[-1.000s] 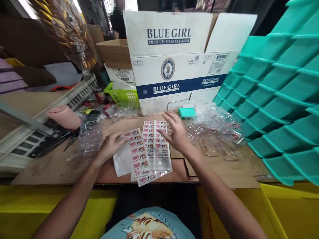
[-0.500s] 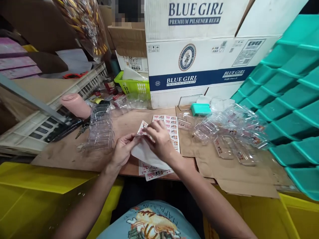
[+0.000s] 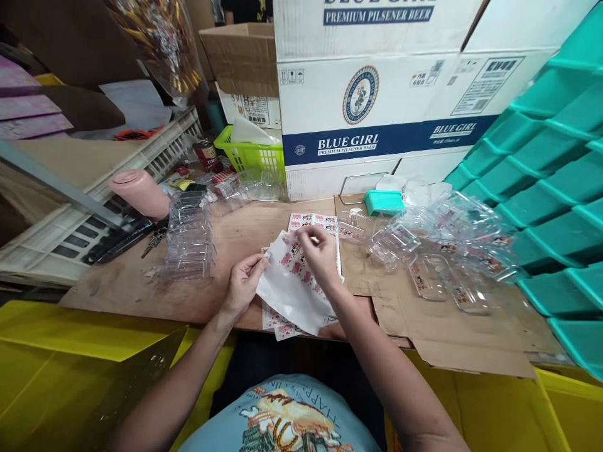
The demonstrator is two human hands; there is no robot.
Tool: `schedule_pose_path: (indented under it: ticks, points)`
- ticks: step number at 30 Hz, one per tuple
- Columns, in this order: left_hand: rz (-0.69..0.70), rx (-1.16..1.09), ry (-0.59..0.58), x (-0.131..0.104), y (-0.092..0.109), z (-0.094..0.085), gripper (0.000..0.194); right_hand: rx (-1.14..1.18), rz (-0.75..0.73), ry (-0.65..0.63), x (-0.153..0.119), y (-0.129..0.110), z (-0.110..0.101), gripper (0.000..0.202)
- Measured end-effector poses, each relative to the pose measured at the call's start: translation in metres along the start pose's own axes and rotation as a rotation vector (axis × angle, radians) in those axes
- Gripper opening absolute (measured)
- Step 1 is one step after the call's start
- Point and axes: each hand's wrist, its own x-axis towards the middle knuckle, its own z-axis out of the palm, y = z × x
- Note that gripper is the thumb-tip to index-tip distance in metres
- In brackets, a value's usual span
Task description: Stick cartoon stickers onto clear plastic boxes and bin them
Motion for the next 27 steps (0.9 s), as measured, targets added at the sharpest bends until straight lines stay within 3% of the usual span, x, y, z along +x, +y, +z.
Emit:
schedule_pose_path:
  ticks: [3,6,8,11,13,15,18,20,21,24,27]
  points:
    - [0.109,0.215,0.131,0.009,-0.002,-0.003,0.029,0.009,-0.004,0.192,0.018,0.003,-0.020,0.023]
    - [0.248,0.253,0.179,0.016,0.012,0.011,0.042,-0.109,-0.128,0.272,0.019,-0.003,-0.024,0.022]
    - [0.285,0.114,0.058,0.020,0.025,0.027,0.046,-0.267,-0.281,0.224,0.009,-0.010,-0.016,0.021]
    - [0.149,-0.321,-0.146,0.023,0.037,0.044,0.043,-0.376,-0.406,-0.019,-0.009,-0.018,-0.006,0.017]
    - [0.038,-0.533,-0.176,0.022,0.040,0.044,0.042,-0.271,-0.326,-0.121,-0.014,-0.021,-0.009,0.020]
    - [-0.017,-0.607,-0.163,0.020,0.040,0.039,0.044,-0.119,-0.142,-0.075,-0.010,-0.023,-0.018,0.030]
    - [0.015,-0.562,-0.180,0.013,0.040,0.036,0.050,0.044,0.169,-0.136,0.005,-0.024,-0.029,0.035]
    - [0.091,-0.443,-0.211,0.007,0.041,0.039,0.053,0.137,0.250,-0.239,0.012,-0.024,-0.030,0.032]
    - [0.125,-0.372,-0.212,0.003,0.042,0.039,0.054,0.165,0.227,-0.232,0.012,-0.024,-0.029,0.030]
    - [0.168,-0.193,-0.124,-0.013,0.049,0.023,0.059,0.114,0.004,0.001,0.006,-0.026,-0.028,0.020]
    - [0.255,0.131,0.124,-0.035,0.060,-0.026,0.059,0.099,-0.099,0.149,-0.003,-0.029,-0.039,0.015]
